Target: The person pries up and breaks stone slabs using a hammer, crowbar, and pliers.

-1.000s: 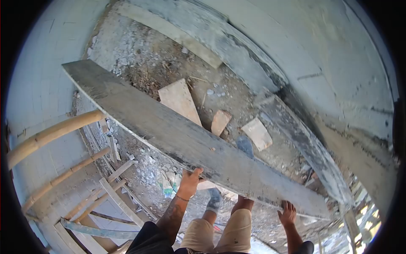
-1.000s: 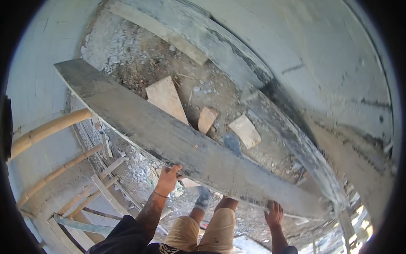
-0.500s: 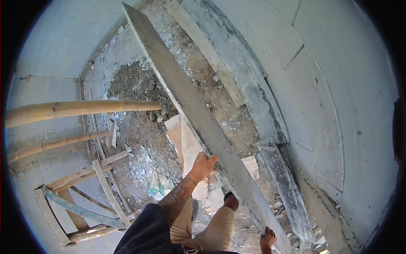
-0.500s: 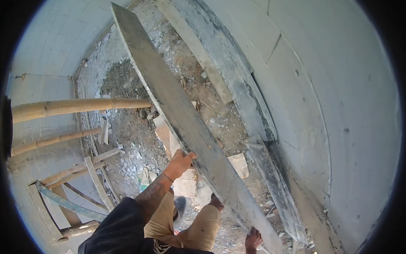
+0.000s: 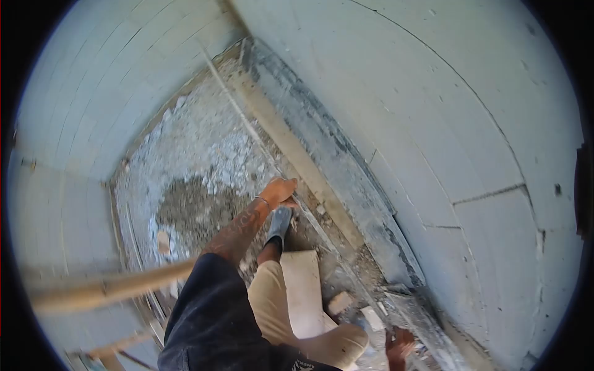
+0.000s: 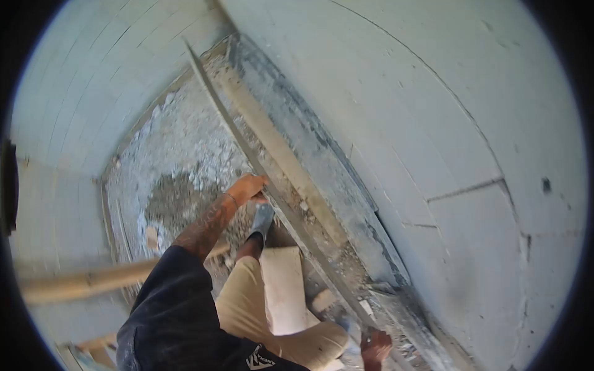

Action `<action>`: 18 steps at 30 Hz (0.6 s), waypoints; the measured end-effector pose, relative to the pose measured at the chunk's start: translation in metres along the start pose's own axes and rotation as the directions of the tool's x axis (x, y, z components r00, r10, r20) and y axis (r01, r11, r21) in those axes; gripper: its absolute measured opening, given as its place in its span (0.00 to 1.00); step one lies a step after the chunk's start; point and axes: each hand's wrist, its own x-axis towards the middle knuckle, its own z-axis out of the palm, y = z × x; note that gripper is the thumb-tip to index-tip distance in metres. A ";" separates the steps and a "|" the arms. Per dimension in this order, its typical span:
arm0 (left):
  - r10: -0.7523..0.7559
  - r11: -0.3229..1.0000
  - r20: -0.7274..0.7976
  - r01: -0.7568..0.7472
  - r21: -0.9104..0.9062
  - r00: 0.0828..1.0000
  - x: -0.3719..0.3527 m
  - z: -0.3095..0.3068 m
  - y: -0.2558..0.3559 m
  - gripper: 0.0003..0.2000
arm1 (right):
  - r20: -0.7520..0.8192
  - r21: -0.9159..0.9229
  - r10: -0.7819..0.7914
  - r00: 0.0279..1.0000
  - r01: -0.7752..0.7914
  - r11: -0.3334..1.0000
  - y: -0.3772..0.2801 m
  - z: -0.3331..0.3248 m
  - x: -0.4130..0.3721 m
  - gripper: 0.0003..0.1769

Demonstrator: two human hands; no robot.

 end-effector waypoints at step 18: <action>-0.017 0.857 0.374 -0.179 0.483 0.927 0.057 -0.013 -0.094 0.27 | -0.406 0.003 0.152 0.901 -0.165 0.986 -0.143 0.111 0.419 0.10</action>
